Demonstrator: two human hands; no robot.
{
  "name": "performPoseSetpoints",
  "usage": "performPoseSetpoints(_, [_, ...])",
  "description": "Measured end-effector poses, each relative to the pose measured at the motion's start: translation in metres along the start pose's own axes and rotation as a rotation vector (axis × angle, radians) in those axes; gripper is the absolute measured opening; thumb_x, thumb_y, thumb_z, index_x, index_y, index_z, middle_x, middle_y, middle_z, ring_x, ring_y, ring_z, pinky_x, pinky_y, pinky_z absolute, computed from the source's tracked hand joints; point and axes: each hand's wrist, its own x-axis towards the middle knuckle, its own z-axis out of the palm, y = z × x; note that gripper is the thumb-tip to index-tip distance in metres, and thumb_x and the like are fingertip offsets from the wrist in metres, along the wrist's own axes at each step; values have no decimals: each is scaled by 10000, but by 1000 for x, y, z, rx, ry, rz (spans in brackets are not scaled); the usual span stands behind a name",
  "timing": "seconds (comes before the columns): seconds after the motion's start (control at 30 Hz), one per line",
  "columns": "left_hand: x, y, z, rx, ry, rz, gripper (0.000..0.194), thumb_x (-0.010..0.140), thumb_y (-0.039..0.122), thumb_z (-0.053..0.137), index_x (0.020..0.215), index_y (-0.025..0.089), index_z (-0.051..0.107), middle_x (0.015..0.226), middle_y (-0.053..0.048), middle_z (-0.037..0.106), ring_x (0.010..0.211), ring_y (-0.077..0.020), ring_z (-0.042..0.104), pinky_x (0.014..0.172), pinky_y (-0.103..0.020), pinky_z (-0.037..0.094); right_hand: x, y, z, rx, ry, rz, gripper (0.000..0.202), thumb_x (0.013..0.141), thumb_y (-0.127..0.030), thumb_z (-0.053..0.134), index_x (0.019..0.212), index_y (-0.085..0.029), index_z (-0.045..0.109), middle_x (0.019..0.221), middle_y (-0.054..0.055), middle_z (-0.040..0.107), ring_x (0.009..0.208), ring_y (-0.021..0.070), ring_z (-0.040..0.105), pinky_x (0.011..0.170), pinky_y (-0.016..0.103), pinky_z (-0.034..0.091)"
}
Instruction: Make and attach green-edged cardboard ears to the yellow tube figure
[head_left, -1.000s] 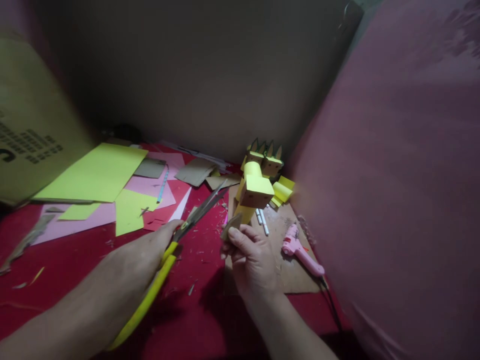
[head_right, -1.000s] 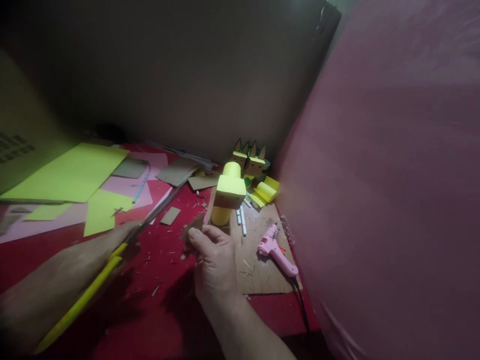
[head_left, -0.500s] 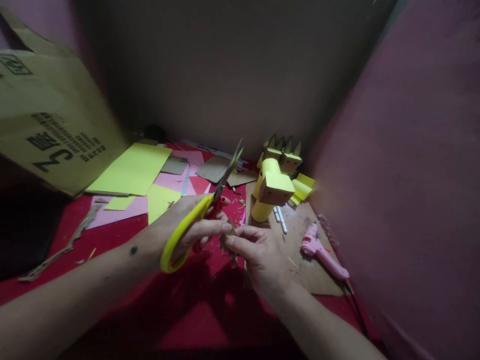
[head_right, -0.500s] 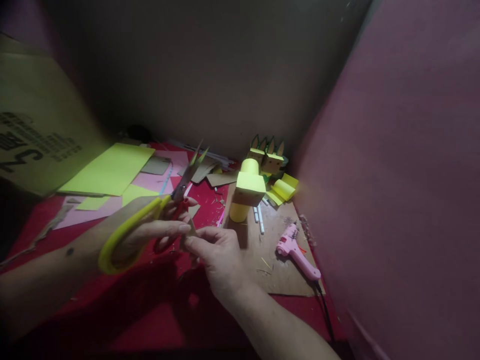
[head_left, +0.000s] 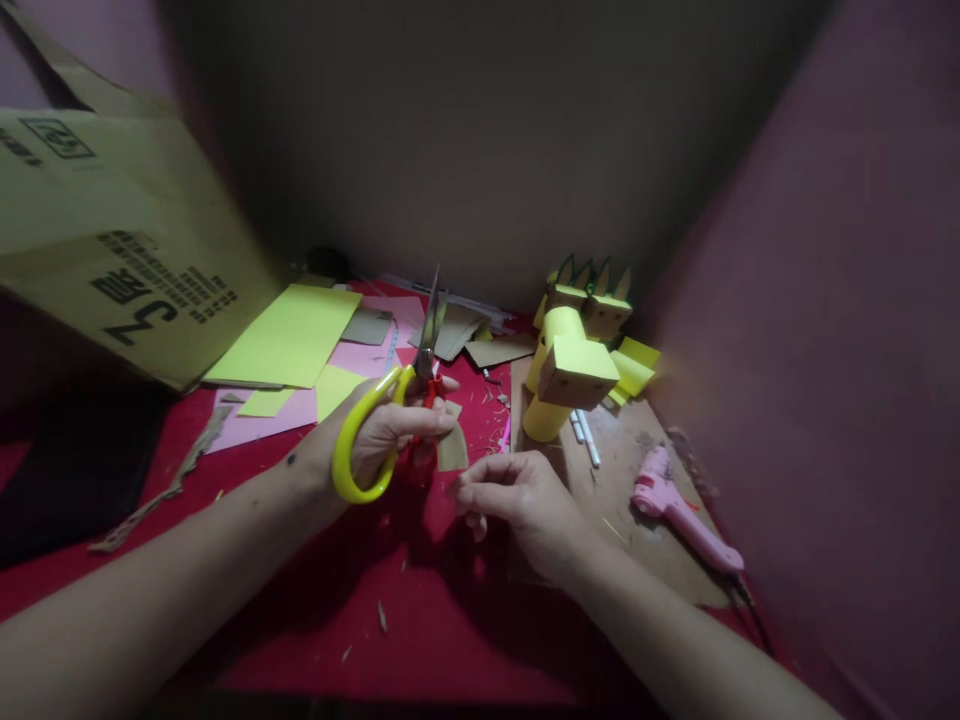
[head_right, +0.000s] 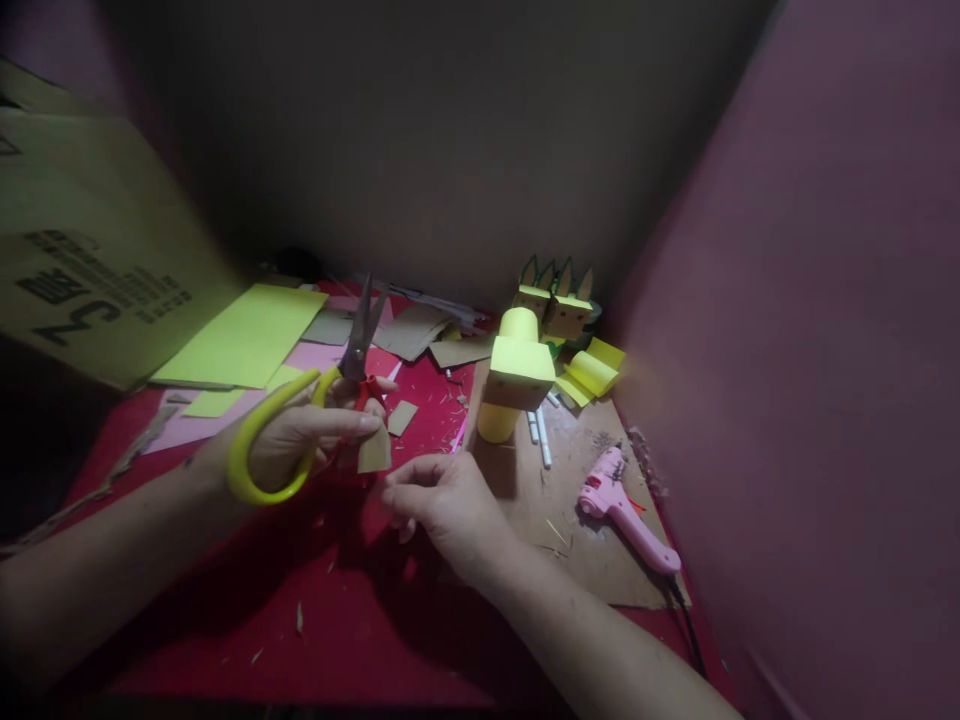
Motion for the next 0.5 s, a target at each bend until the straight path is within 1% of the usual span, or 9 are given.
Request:
performPoseSetpoints(0.1, [1, -5, -4, -31, -15, -46, 260, 1120, 407, 809, 1221, 183, 724, 867, 53, 663, 631, -107, 605, 575, -238, 570, 3, 1, -1, 29, 0, -16, 204, 706, -318, 974, 677, -191, 818, 575, -30, 707, 525, 103, 574, 575, 255, 446])
performPoseSetpoints(0.17, [1, -7, -5, -38, -21, -60, 252, 1118, 403, 811, 1206, 182, 725, 863, 53, 662, 641, -110, 616, 580, -237, 574, 5, 3, -1, 61, 6, -22, 169, 705, -304, 951, 721, -193, 825, 610, -24, 740, 527, 108, 598, 564, 251, 471])
performPoseSetpoints(0.23, [1, -8, -5, -31, -26, -61, 249, 1118, 409, 810, 1171, 179, 728, 845, 57, 654, 629, -106, 608, 570, -232, 563, 7, 5, 1, 105, 18, -30, 225, 718, -372, 954, 750, -199, 815, 632, -19, 758, 523, 110, 611, 549, 244, 493])
performPoseSetpoints(0.3, [0, -8, -3, -16, -23, -48, 252, 1108, 412, 817, 1156, 183, 726, 827, 63, 650, 604, -103, 594, 556, -232, 552, 8, 7, 3, 149, 28, -44, 326, 742, -488, 957, 762, -202, 801, 643, -17, 758, 528, 112, 622, 536, 238, 512])
performPoseSetpoints(0.37, [-2, -8, 2, 6, -5, -17, 282, 1029, 395, 881, 1137, 189, 723, 813, 66, 662, 589, -106, 595, 549, -239, 546, 8, 8, 6, 172, 29, -57, 408, 725, -556, 993, 774, -197, 807, 634, -17, 755, 534, 117, 642, 534, 237, 536])
performPoseSetpoints(0.47, [-7, -4, 12, 55, 55, 40, 400, 798, 384, 983, 1023, 195, 711, 758, 60, 677, 577, -129, 621, 548, -267, 542, 7, 6, 9, 168, 27, -67, 435, 647, -497, 1095, 795, -175, 842, 633, -5, 780, 540, 124, 673, 556, 243, 574])
performPoseSetpoints(0.5, [-10, -3, 16, 72, 82, 60, 429, 733, 388, 994, 988, 199, 704, 737, 60, 675, 566, -130, 618, 547, -272, 537, 6, 6, 10, 167, 36, -71, 423, 643, -473, 1108, 792, -171, 851, 642, -1, 789, 545, 123, 680, 564, 244, 582])
